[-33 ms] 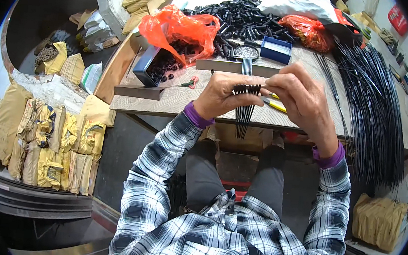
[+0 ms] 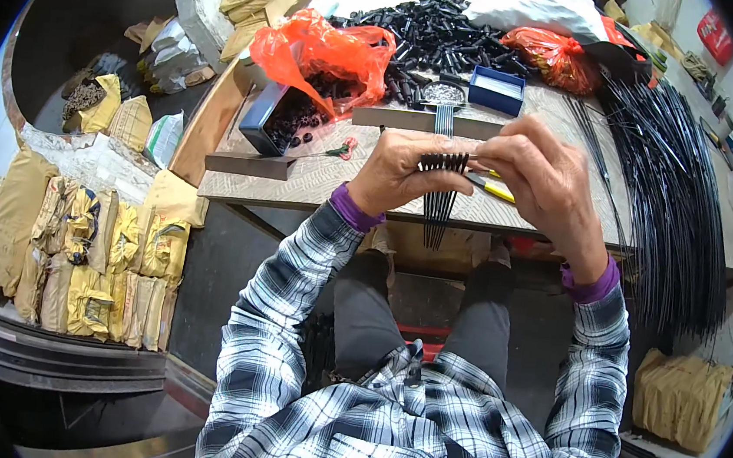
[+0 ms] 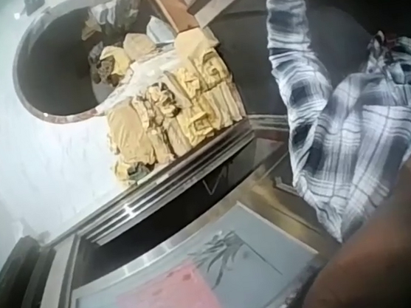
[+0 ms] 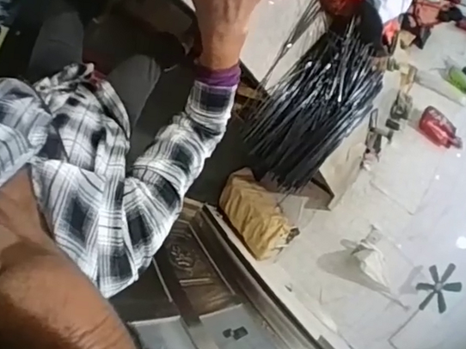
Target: Assemble electrical wire bundles into connectors and use crimping tools to secure terminals.
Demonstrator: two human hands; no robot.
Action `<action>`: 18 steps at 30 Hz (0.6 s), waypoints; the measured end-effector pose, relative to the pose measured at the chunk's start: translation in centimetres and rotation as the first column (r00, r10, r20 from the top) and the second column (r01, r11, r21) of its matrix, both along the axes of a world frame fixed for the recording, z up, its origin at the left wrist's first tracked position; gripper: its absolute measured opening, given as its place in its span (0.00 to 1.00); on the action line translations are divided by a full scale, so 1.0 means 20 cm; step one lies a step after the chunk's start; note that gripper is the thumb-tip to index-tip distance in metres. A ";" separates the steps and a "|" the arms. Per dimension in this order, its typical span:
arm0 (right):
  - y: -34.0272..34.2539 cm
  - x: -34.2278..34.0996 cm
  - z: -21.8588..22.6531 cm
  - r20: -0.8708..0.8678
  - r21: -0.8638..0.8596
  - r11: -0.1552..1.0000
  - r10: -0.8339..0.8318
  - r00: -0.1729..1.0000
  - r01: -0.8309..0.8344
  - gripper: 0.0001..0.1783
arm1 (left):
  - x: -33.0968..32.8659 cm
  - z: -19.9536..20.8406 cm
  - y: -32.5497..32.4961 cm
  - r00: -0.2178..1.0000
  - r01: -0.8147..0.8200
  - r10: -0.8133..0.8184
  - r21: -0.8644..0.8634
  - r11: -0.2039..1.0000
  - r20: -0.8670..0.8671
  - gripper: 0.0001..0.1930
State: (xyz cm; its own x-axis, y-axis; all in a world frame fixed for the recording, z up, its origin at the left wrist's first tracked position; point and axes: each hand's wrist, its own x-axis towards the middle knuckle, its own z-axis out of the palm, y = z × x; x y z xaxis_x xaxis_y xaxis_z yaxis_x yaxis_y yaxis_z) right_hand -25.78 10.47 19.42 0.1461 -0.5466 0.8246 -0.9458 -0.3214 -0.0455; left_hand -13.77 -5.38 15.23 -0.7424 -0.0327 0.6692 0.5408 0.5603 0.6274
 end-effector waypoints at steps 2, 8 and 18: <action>0.01 0.01 0.01 -0.044 0.005 1.000 -0.020 0.999 0.020 0.15 | 0.01 0.00 0.00 0.998 -0.042 0.039 -0.072 0.996 -0.043 0.18; 0.02 0.06 0.02 -0.209 -0.045 0.995 -0.101 0.973 0.094 0.17 | 0.03 0.02 -0.01 0.994 -0.069 0.057 -0.129 0.989 -0.096 0.20; -0.05 0.15 0.01 -0.092 0.004 1.000 0.021 0.996 -0.021 0.26 | -0.01 -0.10 0.01 0.977 -0.168 0.152 -0.099 0.981 -0.149 0.20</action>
